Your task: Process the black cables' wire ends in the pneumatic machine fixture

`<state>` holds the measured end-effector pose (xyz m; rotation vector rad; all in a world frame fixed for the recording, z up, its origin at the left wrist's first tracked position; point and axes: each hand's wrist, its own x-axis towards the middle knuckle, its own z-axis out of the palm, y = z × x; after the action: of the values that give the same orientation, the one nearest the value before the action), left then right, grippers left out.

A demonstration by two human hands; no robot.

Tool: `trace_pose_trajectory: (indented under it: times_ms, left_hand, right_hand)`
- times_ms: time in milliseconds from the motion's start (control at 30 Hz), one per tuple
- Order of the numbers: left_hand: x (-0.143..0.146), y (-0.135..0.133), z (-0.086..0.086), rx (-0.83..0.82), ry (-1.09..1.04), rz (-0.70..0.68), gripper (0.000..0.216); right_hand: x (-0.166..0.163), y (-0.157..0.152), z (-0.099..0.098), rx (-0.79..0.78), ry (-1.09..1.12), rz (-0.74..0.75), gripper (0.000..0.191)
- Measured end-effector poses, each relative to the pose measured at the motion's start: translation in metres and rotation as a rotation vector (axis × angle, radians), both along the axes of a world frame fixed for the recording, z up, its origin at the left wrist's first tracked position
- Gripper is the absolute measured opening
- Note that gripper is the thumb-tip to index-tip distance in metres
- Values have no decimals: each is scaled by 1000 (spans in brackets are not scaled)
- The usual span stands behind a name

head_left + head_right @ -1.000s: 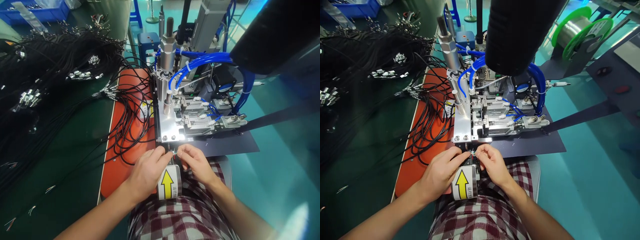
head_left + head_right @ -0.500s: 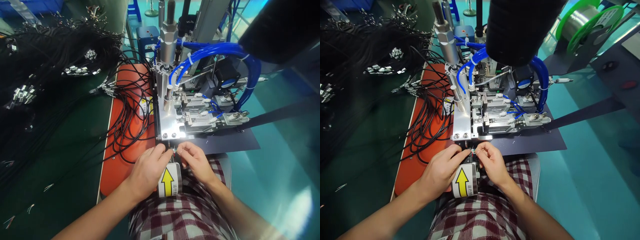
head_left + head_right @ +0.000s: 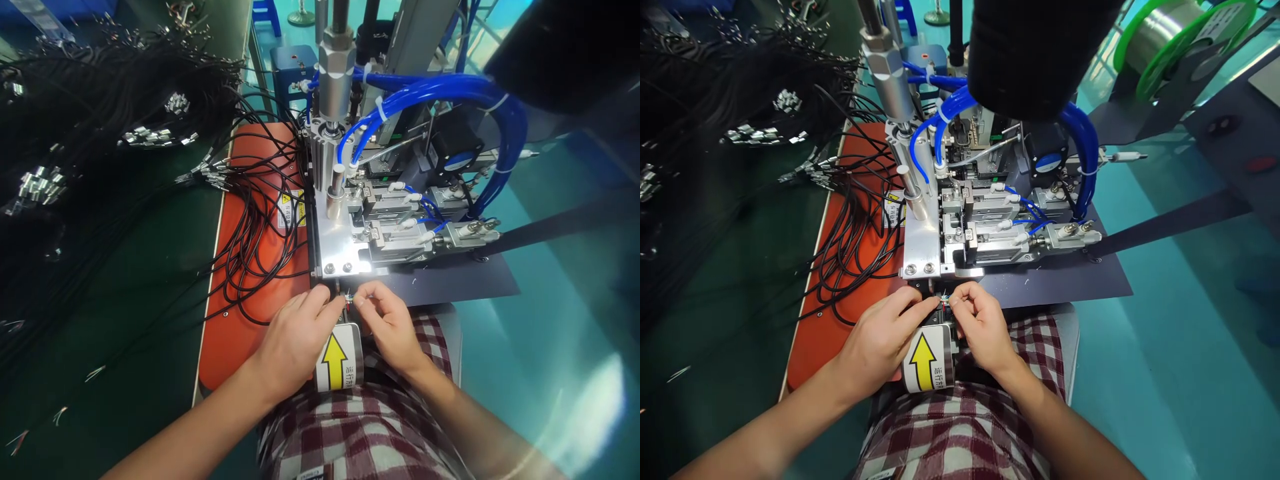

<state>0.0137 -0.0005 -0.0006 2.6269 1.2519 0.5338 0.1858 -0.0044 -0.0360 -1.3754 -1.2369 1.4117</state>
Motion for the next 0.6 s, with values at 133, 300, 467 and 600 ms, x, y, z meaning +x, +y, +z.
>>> trace_pose_trajectory:
  times_ms: [133,300,467,600]
  left_hand:
    - [-1,1,-1,-7,-10,-20,28]
    - [0,2,0,7,6,-36,28]
    - [1,3,2,6,18,-26,27]
    - [0,2,1,-17,6,-23,25]
  right_hand:
    - [0,2,5,-102,40,6,16]
    - [0,0,7,28,-162,-3,13]
    - [-2,3,12,-51,-115,-22,14]
    - [-2,7,10,-180,1,-1,11]
